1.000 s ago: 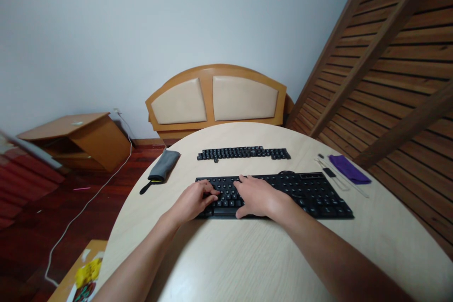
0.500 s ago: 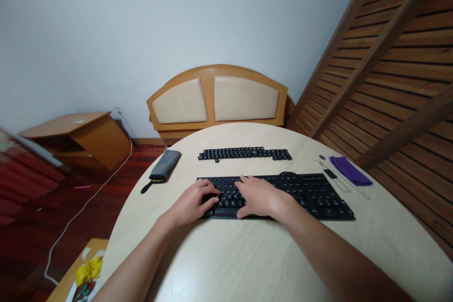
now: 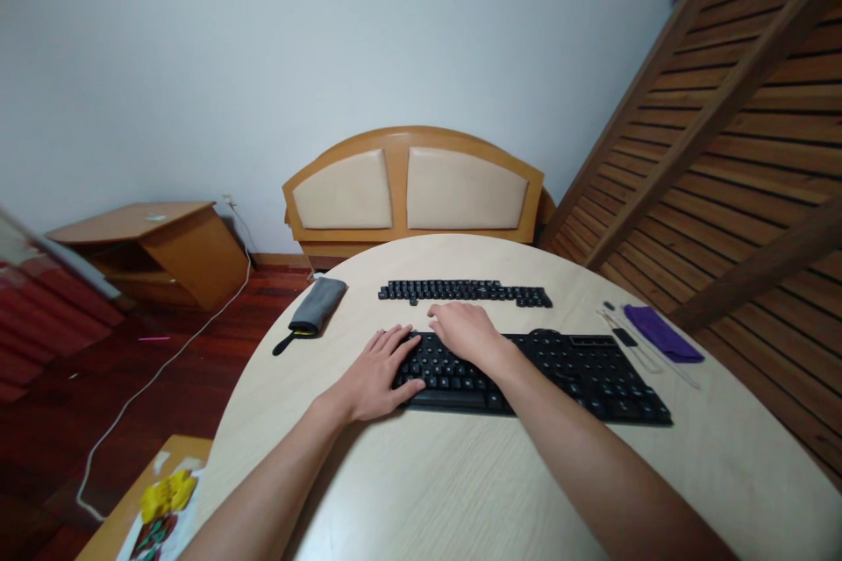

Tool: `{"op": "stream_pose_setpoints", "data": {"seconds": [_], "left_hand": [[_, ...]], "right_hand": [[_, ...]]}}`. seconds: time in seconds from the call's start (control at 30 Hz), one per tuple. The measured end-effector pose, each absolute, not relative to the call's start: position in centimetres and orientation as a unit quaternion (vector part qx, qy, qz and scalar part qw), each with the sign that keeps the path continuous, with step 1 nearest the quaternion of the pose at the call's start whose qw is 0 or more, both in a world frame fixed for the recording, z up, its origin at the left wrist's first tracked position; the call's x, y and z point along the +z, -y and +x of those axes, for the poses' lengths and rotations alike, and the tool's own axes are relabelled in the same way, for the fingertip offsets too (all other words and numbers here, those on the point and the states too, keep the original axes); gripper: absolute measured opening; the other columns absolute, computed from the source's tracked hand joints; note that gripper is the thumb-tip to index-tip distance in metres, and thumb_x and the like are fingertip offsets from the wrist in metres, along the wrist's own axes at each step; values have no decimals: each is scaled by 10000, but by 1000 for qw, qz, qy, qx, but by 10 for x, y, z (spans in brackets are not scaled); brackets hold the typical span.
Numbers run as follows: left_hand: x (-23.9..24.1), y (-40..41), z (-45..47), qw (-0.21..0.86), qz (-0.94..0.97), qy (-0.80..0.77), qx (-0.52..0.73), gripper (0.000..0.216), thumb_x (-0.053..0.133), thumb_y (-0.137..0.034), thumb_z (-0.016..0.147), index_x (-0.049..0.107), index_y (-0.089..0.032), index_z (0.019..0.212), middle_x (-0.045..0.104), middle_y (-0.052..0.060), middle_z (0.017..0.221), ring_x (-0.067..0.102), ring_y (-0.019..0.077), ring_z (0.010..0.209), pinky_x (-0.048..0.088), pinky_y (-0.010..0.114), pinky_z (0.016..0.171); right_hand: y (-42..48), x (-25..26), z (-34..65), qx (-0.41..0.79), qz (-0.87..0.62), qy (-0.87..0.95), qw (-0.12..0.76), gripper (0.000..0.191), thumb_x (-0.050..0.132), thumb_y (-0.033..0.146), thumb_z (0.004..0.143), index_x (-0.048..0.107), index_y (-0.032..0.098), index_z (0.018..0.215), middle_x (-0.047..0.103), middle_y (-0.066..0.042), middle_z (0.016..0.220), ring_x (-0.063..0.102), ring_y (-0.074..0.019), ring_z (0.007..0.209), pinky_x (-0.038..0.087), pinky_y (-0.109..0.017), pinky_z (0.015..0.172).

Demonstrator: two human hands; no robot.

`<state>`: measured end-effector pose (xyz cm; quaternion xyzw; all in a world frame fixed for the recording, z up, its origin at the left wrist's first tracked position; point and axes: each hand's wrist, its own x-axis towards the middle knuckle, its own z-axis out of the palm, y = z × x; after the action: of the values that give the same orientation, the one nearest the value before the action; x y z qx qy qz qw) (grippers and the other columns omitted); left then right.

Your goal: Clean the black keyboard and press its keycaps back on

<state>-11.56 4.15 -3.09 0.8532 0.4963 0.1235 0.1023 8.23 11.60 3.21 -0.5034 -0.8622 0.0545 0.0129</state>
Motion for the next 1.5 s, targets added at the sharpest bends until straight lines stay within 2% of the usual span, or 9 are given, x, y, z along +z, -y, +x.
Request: {"op": "stream_pose_setpoints", "data": {"seconds": [0.3,0.67,0.8,0.97,1.1,1.33,1.5], "left_hand": [[-32,-43,-115,96,855,-496,122,707,448,-621,965,336,-201,1523,286,148,1613,233,329,1498,170,555,1223],[-29,-42,-115,107,855,-495,114,708,422,-631,972,317,-211,1532,268,141,1622,198,321,1509,143,543,1226],[-30,-42,-115,104,854,-497,118,718,428,-642,963,303,-225,1535,264,132,1625,198,323,1509,147,542,1223],[-29,-43,-115,108,856,-494,107,710,435,-596,974,282,-206,1547,256,134,1628,193,319,1510,150,535,1227],[-26,-42,-116,114,859,-487,110,677,476,-545,966,316,-217,1537,278,118,1622,207,323,1506,162,541,1224],[-26,-42,-116,104,863,-482,112,675,498,-533,956,329,-222,1531,269,119,1625,235,326,1496,171,545,1216],[-27,-42,-116,99,862,-484,112,676,507,-527,951,356,-199,1522,299,133,1612,257,336,1487,181,548,1213]], "right_hand": [[-154,15,41,60,-510,858,27,390,470,213,967,593,228,1336,712,-153,1194,669,-270,1112,485,-365,896],[-149,9,54,77,-515,853,44,241,577,222,930,681,206,1147,708,-114,1188,659,-243,1107,466,-313,900],[-132,14,76,93,-500,858,73,227,583,308,943,685,232,1131,696,-72,1200,638,-212,1125,459,-278,881],[-111,18,102,190,-441,866,139,197,621,352,918,713,237,1048,746,-31,1044,675,-193,973,475,-266,798],[-99,20,107,255,-385,877,131,179,638,312,896,739,213,1004,761,-39,967,688,-190,893,483,-260,773],[-98,18,104,306,-370,870,109,205,620,306,897,757,194,999,775,-56,990,698,-210,931,493,-282,824],[-100,15,104,326,-353,870,106,209,620,304,884,767,194,984,782,-51,983,706,-210,913,495,-275,803]]}}
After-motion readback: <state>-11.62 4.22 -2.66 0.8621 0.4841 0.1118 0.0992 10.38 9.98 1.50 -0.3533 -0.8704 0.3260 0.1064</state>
